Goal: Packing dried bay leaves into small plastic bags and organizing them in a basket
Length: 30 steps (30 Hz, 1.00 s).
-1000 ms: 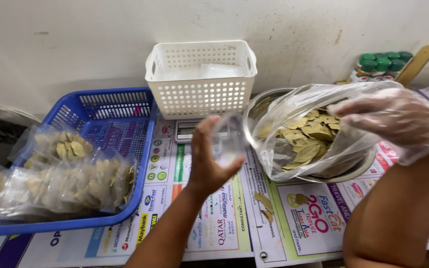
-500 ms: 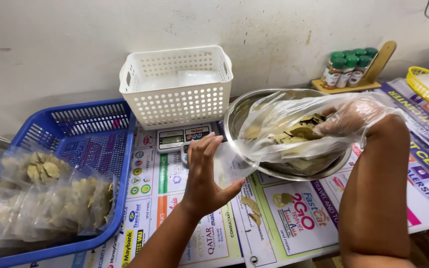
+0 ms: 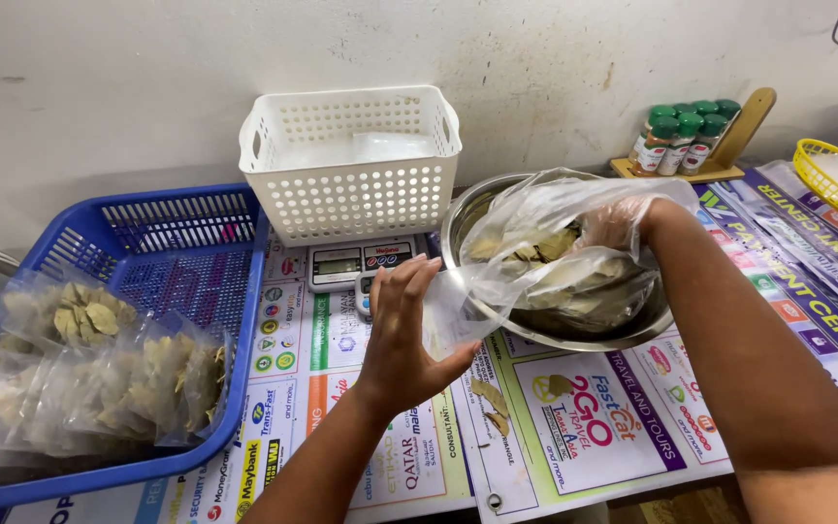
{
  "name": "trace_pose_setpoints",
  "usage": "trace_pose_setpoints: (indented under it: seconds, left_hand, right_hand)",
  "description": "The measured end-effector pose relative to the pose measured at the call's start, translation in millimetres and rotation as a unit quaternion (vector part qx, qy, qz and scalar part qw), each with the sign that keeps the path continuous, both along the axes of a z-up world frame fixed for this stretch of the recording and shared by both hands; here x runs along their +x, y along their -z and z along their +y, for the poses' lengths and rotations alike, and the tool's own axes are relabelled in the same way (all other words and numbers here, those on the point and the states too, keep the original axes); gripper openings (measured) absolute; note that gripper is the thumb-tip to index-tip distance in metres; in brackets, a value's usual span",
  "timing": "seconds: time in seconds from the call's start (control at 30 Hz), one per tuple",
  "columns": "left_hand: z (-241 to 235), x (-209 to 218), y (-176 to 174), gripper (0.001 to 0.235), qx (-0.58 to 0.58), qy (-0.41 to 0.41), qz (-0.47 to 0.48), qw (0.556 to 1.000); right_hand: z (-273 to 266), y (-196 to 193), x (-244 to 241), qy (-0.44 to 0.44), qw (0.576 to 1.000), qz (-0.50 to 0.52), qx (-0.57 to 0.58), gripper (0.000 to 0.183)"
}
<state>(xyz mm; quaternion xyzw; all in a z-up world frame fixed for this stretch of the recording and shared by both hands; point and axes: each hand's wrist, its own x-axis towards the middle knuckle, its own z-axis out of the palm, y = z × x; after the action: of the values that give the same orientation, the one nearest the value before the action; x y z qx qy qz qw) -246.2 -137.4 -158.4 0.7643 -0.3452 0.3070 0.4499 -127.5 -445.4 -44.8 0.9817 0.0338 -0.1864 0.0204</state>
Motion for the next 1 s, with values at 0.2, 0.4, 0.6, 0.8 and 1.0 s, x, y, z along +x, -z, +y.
trace_pose_setpoints:
  seconds: [0.2,0.4,0.6,0.8,1.0]
  left_hand:
    - [-1,0,2,0.092,0.000,0.009,0.007,1.000]
    - [-3,-3,1,0.092,0.006,0.042,0.046,0.998]
    - [-16,-32,-36,0.110,-0.058,0.213,0.248,0.943]
    - [-33,-19,-58,0.122,-0.100,0.311,0.424,0.844]
    - [-63,33,-114,0.135,-0.155,0.363,0.451,0.800]
  right_hand:
    - [-36,17,10,-0.053,0.995,0.034,-0.075,0.081]
    - [-66,15,29,-0.130,0.991,-0.027,-0.012,0.075]
    - [-83,11,28,-0.198,0.975,-0.088,0.051,0.078]
    - [-81,5,27,-0.268,0.945,-0.148,0.115,0.089]
    - [20,-85,-54,0.065,0.996,-0.006,0.062,0.050]
